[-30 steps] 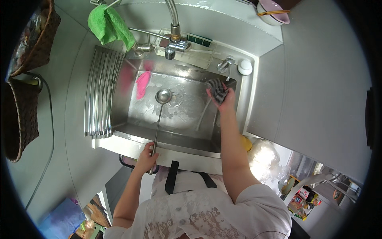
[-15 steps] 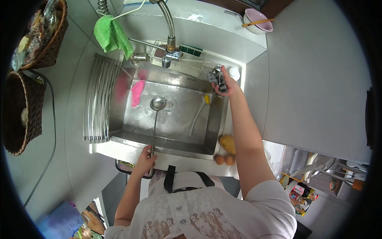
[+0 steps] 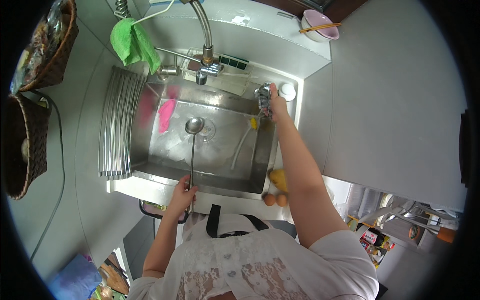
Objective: The person cleans the components of a sink drain and a metal ladle by hand in a sink, then hangs the ladle on a rack.
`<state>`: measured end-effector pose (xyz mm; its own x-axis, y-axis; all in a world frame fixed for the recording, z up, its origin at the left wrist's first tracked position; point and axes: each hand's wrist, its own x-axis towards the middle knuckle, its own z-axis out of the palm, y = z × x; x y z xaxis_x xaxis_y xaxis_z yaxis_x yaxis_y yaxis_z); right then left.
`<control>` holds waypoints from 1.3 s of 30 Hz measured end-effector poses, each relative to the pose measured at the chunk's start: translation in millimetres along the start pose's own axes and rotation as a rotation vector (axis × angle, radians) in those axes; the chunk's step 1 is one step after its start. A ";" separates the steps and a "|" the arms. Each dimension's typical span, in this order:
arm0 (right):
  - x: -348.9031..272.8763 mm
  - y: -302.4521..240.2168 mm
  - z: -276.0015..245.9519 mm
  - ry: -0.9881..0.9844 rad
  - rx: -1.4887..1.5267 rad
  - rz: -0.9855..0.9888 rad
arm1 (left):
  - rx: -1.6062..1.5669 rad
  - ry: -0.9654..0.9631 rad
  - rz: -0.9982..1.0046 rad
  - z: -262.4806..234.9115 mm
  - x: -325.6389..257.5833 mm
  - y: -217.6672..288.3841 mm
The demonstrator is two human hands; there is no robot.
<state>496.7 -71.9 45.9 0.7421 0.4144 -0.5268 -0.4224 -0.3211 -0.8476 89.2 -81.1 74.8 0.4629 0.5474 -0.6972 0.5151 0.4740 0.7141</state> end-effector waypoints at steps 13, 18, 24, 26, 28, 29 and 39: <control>-53.3 12.1 20.8 -0.154 0.473 0.220 | -0.080 -0.066 -0.002 6.4 -30.3 13.1; -85.9 70.6 47.2 -0.160 0.017 -0.351 | -0.137 -0.123 -0.042 8.8 -51.7 23.3; -104.0 78.9 51.5 -0.375 -0.767 -1.016 | 0.049 -0.142 0.035 -7.0 -85.5 36.6; -89.8 95.8 40.6 -0.562 -1.169 -1.235 | 0.050 -0.156 0.018 -19.0 -101.7 51.2; -95.7 85.7 41.5 -0.636 -1.207 -1.326 | 0.146 -0.146 0.071 -37.5 -111.4 44.1; -99.3 77.4 42.5 -0.688 -1.253 -1.417 | 0.144 -0.139 0.062 -43.5 -116.0 47.1; -60.8 61.1 58.8 -1.119 -1.196 -1.202 | 0.783 -0.128 0.396 -80.1 -125.6 45.6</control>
<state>395.2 -66.6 22.5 -0.4511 0.8915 -0.0405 0.7730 0.3677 -0.5170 -3.2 -73.0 200.0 0.7645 0.4680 -0.4432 0.6244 -0.3672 0.6894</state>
